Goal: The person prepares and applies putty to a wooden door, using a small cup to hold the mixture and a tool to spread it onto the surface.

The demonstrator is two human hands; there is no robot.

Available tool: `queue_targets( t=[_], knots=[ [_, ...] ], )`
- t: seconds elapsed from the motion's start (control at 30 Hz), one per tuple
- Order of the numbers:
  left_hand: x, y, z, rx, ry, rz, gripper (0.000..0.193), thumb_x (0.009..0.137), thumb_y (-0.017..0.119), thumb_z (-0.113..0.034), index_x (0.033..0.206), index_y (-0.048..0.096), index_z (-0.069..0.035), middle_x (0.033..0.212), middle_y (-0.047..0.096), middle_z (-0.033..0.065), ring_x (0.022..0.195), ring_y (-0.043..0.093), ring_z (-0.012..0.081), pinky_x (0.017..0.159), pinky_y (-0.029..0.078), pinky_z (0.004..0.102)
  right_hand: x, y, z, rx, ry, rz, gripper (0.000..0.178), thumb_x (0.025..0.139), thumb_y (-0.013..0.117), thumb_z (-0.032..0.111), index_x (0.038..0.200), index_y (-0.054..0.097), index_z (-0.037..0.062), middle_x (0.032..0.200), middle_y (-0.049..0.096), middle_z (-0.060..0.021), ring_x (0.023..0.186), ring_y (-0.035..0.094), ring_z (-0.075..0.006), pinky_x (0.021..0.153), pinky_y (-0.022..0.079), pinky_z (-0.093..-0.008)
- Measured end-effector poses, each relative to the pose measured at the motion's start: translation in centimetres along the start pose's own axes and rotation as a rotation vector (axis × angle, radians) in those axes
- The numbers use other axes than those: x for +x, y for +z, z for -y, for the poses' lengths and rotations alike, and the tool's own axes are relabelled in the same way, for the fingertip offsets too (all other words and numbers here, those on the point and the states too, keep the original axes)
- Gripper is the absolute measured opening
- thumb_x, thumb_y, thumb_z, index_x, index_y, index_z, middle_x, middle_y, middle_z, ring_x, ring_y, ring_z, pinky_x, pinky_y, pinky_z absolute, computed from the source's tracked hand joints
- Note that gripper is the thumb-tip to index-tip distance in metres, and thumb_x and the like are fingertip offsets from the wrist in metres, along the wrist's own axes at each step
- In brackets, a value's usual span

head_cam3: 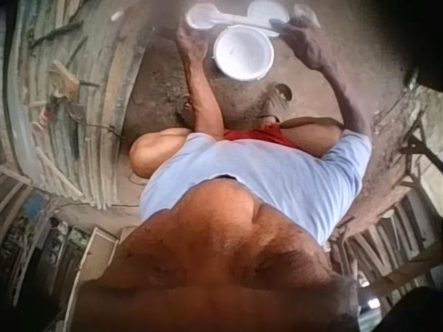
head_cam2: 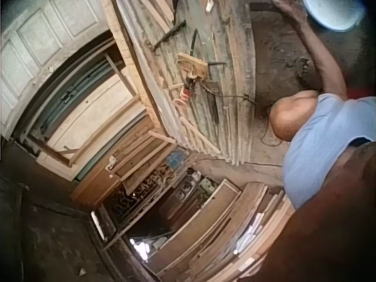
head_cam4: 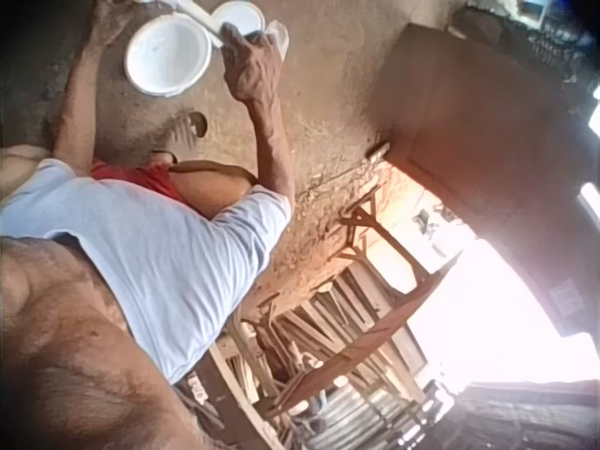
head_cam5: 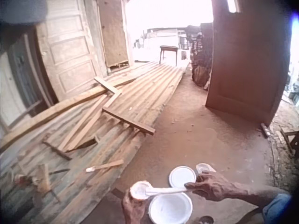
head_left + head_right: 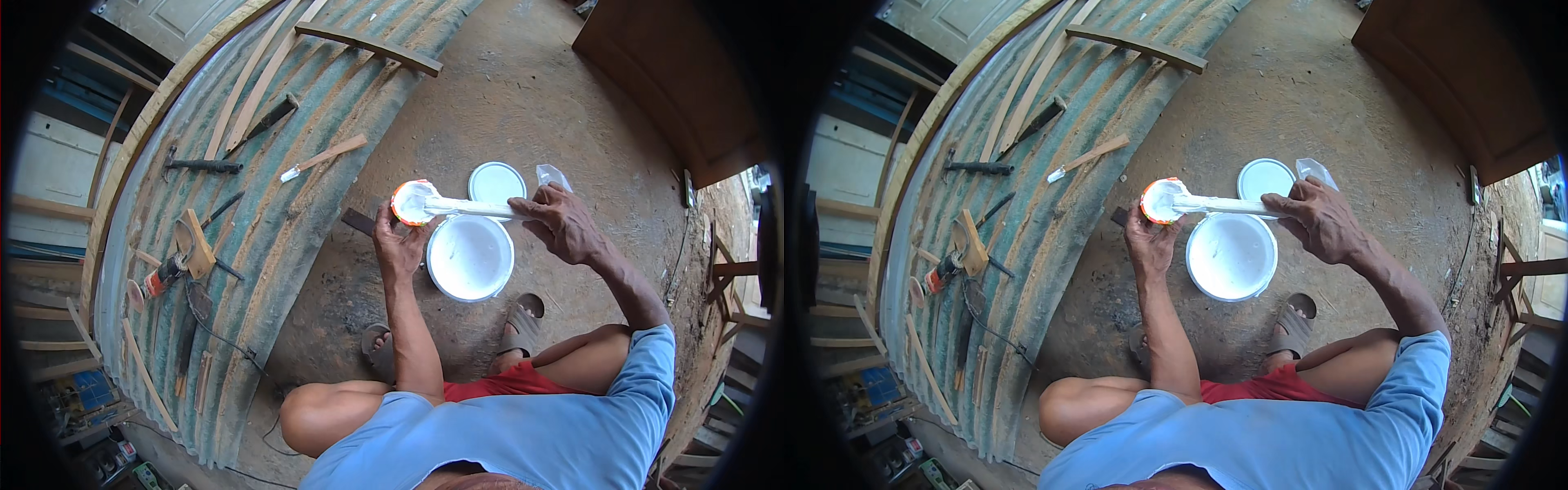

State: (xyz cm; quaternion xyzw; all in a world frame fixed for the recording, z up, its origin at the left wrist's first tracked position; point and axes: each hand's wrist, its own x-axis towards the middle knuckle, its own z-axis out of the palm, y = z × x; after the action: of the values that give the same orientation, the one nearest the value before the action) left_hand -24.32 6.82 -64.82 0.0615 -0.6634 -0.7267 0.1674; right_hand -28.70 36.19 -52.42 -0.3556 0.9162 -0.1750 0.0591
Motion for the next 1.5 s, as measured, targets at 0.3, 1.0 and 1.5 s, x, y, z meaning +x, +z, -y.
queue_targets(
  t=[0.3,1.0,1.5],
  knots=[
    [0.0,0.6,0.1,-0.022,0.0,0.001,0.057,0.079,0.089,-0.009,0.127,0.059,0.0,0.123,0.068,0.0099,0.115,0.066,0.0196,0.101,0.053,0.0362,0.6,-2.1,0.2,0.524,0.126,0.199,0.045,0.108,0.048,0.039,0.11,0.068,-0.0012,0.069,0.059,-0.0084,0.061,0.056,-0.0213,0.058,0.047,-0.0389],
    [0.1,0.6,0.2,-0.268,-0.011,0.105,0.058,0.083,0.086,-0.009,0.131,0.054,0.0,0.127,0.064,0.0121,0.118,0.063,0.0207,0.102,0.054,0.0361,1.1,-1.1,0.6,0.674,0.174,0.387,0.049,0.109,0.046,0.043,0.115,0.069,0.0001,0.066,0.054,-0.0039,0.061,0.053,-0.0139,0.056,0.044,-0.0347],
    [0.3,-2.3,-1.3,-0.465,-0.055,0.047,0.062,0.084,0.085,-0.017,0.137,0.056,-0.002,0.128,0.067,0.0115,0.116,0.065,0.0201,0.102,0.055,0.0408,-0.2,-3.1,-1.5,0.459,0.263,0.223,0.043,0.105,0.054,0.037,0.106,0.066,-0.0035,0.069,0.057,-0.0111,0.064,0.056,-0.0189,0.059,0.045,-0.0382]
  ],
)
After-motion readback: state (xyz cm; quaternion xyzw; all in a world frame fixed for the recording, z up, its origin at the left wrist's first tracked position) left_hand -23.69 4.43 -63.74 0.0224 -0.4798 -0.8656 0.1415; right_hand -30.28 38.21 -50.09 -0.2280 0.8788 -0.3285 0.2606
